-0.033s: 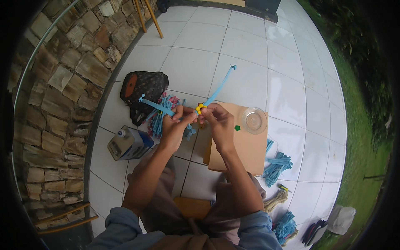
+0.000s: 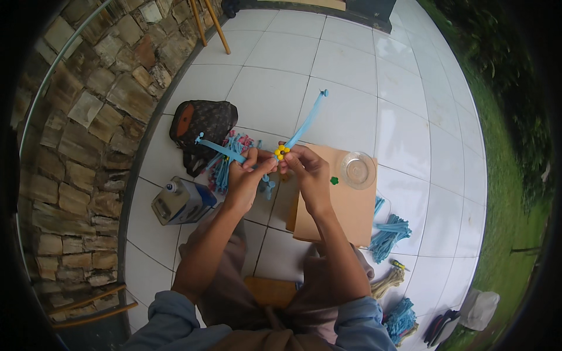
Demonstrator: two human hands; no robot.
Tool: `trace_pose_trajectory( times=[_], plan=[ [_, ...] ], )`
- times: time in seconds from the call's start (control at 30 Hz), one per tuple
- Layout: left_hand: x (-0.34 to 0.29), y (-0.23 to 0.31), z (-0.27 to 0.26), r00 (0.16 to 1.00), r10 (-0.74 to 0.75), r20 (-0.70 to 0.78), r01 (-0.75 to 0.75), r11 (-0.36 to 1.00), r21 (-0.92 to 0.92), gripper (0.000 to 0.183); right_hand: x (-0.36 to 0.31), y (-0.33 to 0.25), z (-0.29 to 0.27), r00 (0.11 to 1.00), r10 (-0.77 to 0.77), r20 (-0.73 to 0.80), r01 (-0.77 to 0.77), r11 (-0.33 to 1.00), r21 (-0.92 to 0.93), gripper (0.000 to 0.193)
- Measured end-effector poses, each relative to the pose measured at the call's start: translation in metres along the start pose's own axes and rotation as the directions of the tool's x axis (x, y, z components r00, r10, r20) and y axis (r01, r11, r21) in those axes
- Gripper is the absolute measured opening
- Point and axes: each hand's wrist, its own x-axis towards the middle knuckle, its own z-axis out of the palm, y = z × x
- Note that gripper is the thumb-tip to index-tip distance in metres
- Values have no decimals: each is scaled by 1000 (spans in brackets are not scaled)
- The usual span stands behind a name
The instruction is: The person applies adhesive to several blue straps by dipping the ends into a small container of glue and attaching small yellow or green floral components to the tips, before pouring more glue from a large metal container into the smaller glass dish.
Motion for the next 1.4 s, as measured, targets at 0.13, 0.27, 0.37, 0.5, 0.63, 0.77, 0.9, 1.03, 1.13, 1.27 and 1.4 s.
trace_pose_trajectory(
  times=[0.13,0.27,0.37,0.5,0.63,0.77,0.9,1.03,1.13,1.27,1.4],
  plan=[
    [5,9,-8,994,-79,-74,69,989,-133,37,-1,14,-4,956,104,274,-68,988,-137,45],
    [12,11,-27,969,-123,-215,68,967,-248,13,-14,31,7,811,258,526,-30,915,-403,61],
    [22,12,-55,950,-172,-259,220,961,169,26,-19,39,11,817,188,545,-96,977,-193,57],
    [4,37,-80,927,-189,-325,332,8,943,43,-17,7,22,875,164,455,-147,986,-73,57],
    [-17,50,-64,896,273,350,-417,247,875,42,-12,9,26,860,167,482,-133,986,-104,53],
    [-20,49,-48,782,146,606,-622,245,743,53,-13,12,27,881,217,420,-188,976,-110,51],
    [-17,45,-41,741,229,632,-671,286,684,47,-12,16,25,925,228,304,-197,972,-130,40],
    [-9,33,-47,716,359,599,-697,413,586,19,-20,20,36,970,21,243,105,862,-496,21],
    [-15,21,-42,792,547,271,-610,722,326,23,-30,-1,43,942,-90,325,275,760,-588,19],
    [-20,36,-44,919,297,259,-387,804,453,13,-34,-10,35,920,-108,377,325,748,-579,20],
    [-19,45,-30,911,275,308,-410,688,599,9,-25,-7,23,941,-178,289,301,829,-471,23]
  ],
)
